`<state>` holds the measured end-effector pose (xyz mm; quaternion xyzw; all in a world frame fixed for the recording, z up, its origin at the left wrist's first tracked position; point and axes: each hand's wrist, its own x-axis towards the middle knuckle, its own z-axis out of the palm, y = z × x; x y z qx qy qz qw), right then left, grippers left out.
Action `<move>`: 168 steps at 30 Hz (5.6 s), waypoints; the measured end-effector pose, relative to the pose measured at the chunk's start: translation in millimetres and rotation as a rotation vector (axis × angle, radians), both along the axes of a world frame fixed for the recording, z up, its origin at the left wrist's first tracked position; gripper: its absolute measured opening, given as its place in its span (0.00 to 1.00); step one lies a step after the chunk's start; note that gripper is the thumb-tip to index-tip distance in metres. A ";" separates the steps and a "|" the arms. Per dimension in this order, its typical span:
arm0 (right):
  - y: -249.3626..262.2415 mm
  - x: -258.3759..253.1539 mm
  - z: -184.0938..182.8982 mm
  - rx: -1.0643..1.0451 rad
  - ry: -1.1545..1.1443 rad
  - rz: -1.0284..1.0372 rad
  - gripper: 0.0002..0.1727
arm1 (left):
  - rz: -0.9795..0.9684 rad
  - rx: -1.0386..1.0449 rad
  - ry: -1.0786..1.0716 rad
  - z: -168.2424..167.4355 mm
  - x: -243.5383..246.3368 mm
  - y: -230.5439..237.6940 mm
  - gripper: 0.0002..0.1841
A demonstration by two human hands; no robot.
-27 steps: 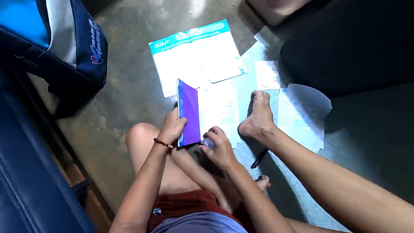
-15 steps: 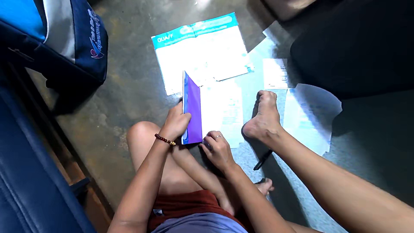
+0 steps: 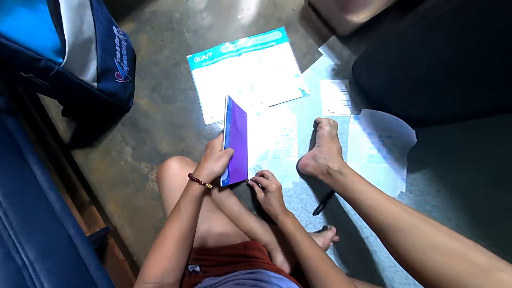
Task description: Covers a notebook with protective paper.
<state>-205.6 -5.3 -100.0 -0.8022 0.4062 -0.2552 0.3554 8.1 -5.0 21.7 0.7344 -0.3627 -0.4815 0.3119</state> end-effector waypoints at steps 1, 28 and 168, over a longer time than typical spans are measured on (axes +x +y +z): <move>0.1 1.0 1.0 0.028 -0.005 -0.013 0.07 | 0.014 -0.004 0.009 -1.0 0.2 0.3 0.18; -1.4 15.9 13.6 0.224 0.041 -0.113 0.06 | 0.100 -0.010 0.086 -13.4 2.0 1.1 0.18; -38.2 48.3 2.2 -0.160 0.110 0.181 0.09 | -0.982 -0.303 -0.407 -82.0 30.1 -25.4 0.06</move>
